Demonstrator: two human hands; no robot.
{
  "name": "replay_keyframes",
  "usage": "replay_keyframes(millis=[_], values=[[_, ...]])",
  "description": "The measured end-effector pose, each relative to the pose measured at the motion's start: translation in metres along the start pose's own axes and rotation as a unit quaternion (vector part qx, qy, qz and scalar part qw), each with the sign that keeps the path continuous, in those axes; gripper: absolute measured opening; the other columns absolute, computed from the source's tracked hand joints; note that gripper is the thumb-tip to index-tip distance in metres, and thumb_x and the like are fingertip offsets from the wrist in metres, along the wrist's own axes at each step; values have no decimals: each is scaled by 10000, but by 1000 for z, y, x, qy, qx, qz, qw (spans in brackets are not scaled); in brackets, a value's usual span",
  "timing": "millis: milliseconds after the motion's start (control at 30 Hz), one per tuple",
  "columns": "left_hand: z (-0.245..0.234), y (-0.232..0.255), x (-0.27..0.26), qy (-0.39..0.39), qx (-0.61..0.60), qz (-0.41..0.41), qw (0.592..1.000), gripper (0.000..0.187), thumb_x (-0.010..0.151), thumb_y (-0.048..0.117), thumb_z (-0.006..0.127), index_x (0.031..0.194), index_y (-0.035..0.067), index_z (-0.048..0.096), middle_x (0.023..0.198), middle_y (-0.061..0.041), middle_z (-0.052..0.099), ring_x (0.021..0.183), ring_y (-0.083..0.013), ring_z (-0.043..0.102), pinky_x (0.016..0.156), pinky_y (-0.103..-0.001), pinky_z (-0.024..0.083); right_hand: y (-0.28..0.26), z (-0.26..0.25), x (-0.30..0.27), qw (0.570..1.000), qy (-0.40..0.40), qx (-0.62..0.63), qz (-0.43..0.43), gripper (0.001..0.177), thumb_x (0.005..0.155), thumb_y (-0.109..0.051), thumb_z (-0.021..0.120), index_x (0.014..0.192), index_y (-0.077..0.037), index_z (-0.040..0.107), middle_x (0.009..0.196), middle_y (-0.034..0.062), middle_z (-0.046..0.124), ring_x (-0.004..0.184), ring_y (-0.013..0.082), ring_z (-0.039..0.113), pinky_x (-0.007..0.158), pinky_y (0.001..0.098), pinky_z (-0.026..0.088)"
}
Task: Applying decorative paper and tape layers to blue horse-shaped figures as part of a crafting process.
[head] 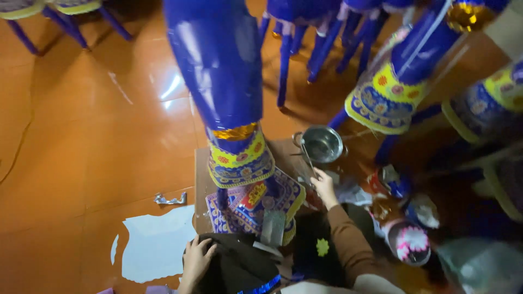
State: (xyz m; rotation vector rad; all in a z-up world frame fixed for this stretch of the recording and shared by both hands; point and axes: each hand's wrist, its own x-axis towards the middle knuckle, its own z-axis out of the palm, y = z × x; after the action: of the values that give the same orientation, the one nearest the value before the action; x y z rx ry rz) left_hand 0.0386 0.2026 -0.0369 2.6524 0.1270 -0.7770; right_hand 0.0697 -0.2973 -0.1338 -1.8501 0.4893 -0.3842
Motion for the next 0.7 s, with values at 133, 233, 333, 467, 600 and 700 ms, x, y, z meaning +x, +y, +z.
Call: replay_keyframes(millis=[133,233,333,467,600,700], values=[[-71,51,-19,86,-171,190,963,399,852,252,669,1222,102,676,1409,-136,565,1410,-306,425,1089,-399,406,16,-8,14,935,-25,187,300,361,906,-103,567,1259,-77,637,763,50,586,491,99,423,366,216,232],[-142,119,-50,192,-280,322,884,402,904,177,635,1294,82,625,1393,-158,578,1333,-347,482,1091,-439,385,41,-9,24,959,35,104,261,222,922,-169,544,1035,-91,719,683,42,543,477,120,431,364,229,325],[-196,169,-66,224,-361,409,808,360,957,119,601,1316,111,627,1331,-159,631,1277,-368,532,1091,-494,395,-55,-11,-4,974,50,148,167,262,981,-179,443,1022,-60,672,622,46,478,420,106,399,337,196,329],[-246,216,-78,199,-470,459,728,356,1045,125,453,1374,100,589,1345,-150,623,1297,-306,547,1116,-454,401,-214,-9,-67,967,-8,253,35,266,1027,-104,388,1172,-18,593,575,56,453,343,87,344,303,179,236],[-270,240,-100,197,-494,471,704,418,1099,210,304,1445,101,511,1444,-162,538,1360,-342,470,1153,-487,357,-287,17,-104,979,-58,196,24,303,1033,-197,409,1129,-35,646,600,42,499,434,68,444,383,164,279],[-271,249,-92,194,-516,497,671,500,1117,305,209,1489,63,441,1508,-234,443,1430,-420,353,1197,-519,270,-306,42,-106,969,-142,196,-51,258,1040,-166,474,1147,-20,660,618,71,489,466,122,411,444,231,304]])
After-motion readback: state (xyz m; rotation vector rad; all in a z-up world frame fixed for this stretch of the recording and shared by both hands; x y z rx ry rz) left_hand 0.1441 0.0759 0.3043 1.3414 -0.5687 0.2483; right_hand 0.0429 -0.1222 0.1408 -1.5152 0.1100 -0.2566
